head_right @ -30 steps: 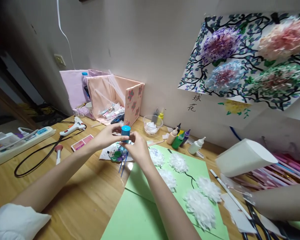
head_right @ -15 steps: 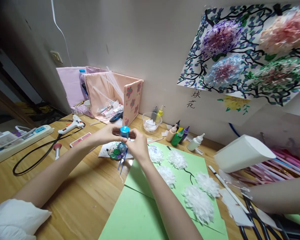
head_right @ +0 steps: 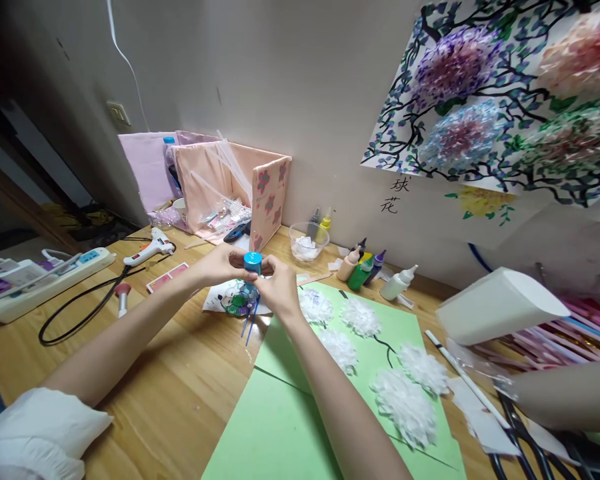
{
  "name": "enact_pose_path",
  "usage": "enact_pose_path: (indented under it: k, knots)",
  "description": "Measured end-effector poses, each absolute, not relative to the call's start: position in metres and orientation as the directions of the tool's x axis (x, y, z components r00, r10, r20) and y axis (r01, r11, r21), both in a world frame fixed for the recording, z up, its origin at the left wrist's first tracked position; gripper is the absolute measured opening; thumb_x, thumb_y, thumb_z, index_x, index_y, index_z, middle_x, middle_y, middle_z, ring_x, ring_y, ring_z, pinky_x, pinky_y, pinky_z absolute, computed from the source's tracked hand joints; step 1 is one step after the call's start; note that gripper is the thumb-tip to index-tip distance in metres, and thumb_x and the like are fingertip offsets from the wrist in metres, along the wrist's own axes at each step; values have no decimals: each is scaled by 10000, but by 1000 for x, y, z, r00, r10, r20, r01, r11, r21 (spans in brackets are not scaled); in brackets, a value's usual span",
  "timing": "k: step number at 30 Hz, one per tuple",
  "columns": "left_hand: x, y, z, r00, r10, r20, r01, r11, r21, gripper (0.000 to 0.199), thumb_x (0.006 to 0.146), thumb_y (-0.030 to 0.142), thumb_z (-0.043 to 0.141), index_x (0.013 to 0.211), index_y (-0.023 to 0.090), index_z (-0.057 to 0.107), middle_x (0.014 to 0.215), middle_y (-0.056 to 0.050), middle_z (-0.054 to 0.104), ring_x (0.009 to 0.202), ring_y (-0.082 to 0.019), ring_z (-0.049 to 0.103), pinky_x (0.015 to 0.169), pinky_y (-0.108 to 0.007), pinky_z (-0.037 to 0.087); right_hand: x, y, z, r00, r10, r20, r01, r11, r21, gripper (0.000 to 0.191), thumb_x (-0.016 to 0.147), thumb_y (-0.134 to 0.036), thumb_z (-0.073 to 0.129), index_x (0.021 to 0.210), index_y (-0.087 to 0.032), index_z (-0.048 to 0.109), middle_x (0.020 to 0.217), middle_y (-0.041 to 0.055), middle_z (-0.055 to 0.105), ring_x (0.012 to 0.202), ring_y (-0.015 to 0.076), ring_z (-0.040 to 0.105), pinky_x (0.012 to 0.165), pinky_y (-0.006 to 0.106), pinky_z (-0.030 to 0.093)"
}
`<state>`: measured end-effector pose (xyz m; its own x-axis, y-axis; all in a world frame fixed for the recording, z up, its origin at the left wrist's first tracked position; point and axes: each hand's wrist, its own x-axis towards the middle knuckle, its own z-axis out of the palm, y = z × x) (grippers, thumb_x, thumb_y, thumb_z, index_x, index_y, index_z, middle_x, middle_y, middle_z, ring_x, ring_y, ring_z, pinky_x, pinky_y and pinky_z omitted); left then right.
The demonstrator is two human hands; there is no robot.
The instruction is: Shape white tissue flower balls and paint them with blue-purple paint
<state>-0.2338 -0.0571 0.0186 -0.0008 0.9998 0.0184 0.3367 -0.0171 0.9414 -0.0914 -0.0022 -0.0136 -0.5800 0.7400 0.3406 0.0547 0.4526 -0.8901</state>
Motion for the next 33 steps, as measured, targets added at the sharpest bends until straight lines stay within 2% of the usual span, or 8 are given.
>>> enact_pose_path:
  k: [15,33]
  knots:
    - [-234,-57,15,-49,997,57,404,-33,914,206,573,243,680,738,122,654,691,-16,655,731,-199,609,667,-264,474,-93,-1,-13,-562,738,374,54,483,-874,53,653,-199,592,642,-161,555,624,-15,590,610,133,561,584,220,431]
    - [-238,-55,11,-35,998,55,399,-37,916,206,579,257,683,736,123,676,695,-19,665,687,-190,610,633,-256,471,-95,-4,-10,-528,768,363,76,469,-880,140,640,-222,609,557,-167,511,555,-32,537,567,117,504,545,202,382]
